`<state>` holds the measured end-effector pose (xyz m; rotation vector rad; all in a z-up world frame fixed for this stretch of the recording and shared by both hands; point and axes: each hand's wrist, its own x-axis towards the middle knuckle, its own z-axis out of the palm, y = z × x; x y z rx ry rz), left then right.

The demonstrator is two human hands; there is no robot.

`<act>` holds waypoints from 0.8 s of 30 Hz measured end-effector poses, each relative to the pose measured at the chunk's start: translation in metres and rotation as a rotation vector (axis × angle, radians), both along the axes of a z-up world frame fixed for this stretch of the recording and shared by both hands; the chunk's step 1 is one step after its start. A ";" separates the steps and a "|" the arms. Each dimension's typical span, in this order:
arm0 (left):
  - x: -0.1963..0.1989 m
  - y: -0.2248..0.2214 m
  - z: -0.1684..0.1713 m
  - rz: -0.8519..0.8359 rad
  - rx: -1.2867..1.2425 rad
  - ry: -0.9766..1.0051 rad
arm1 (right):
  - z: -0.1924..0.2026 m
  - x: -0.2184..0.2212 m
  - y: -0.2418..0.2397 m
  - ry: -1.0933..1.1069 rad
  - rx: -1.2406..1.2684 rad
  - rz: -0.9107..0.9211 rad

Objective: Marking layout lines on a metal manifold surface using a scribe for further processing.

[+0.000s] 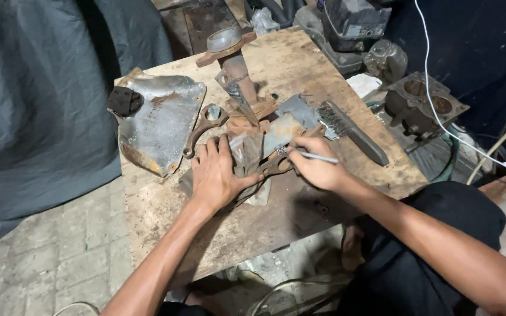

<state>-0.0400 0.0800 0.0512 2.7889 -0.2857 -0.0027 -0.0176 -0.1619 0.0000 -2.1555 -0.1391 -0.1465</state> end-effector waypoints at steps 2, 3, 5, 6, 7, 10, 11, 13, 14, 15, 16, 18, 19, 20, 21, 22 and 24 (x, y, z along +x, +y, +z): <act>0.003 0.002 -0.005 0.000 0.001 0.001 | 0.002 -0.003 -0.001 -0.025 -0.052 0.018; 0.006 0.002 -0.008 0.000 -0.001 0.002 | 0.004 -0.004 -0.003 -0.050 -0.107 0.036; 0.006 0.001 -0.009 0.002 -0.007 -0.008 | 0.010 -0.007 -0.008 -0.045 -0.119 0.039; 0.006 0.002 -0.010 -0.001 0.002 -0.016 | 0.011 -0.010 -0.010 -0.040 -0.117 0.038; 0.004 -0.001 -0.010 -0.004 0.003 -0.014 | -0.001 -0.005 -0.017 -0.038 -0.116 0.034; 0.003 -0.002 -0.007 0.002 0.031 -0.033 | -0.016 0.007 -0.026 -0.047 -0.152 0.007; 0.004 -0.002 -0.009 0.005 0.029 -0.033 | -0.013 0.005 -0.024 -0.052 -0.145 0.011; 0.003 -0.003 -0.011 0.011 0.023 -0.031 | -0.003 -0.006 -0.017 -0.056 -0.141 0.019; 0.003 -0.002 -0.008 0.013 0.012 -0.023 | 0.005 -0.013 -0.008 -0.097 -0.084 0.028; 0.003 0.000 -0.005 0.014 0.002 -0.014 | 0.013 -0.020 0.000 -0.139 -0.027 0.038; 0.003 -0.001 -0.005 0.015 0.004 -0.016 | 0.017 -0.019 0.000 -0.141 -0.025 0.038; 0.003 -0.005 -0.010 0.031 0.031 -0.050 | 0.021 -0.020 -0.001 -0.054 -0.017 0.024; 0.004 -0.004 -0.013 0.026 0.033 -0.042 | 0.015 -0.018 0.001 -0.046 -0.015 0.019; 0.006 -0.003 -0.016 0.027 0.036 -0.058 | 0.011 -0.015 0.002 0.030 0.040 -0.017; 0.008 -0.003 -0.018 0.029 0.039 -0.075 | 0.007 -0.013 0.003 0.106 0.096 -0.053; 0.009 -0.004 -0.020 0.031 0.039 -0.070 | 0.000 -0.009 0.006 0.111 0.096 -0.051; 0.011 -0.003 -0.022 0.035 0.045 -0.080 | -0.011 -0.001 0.015 0.320 0.442 -0.259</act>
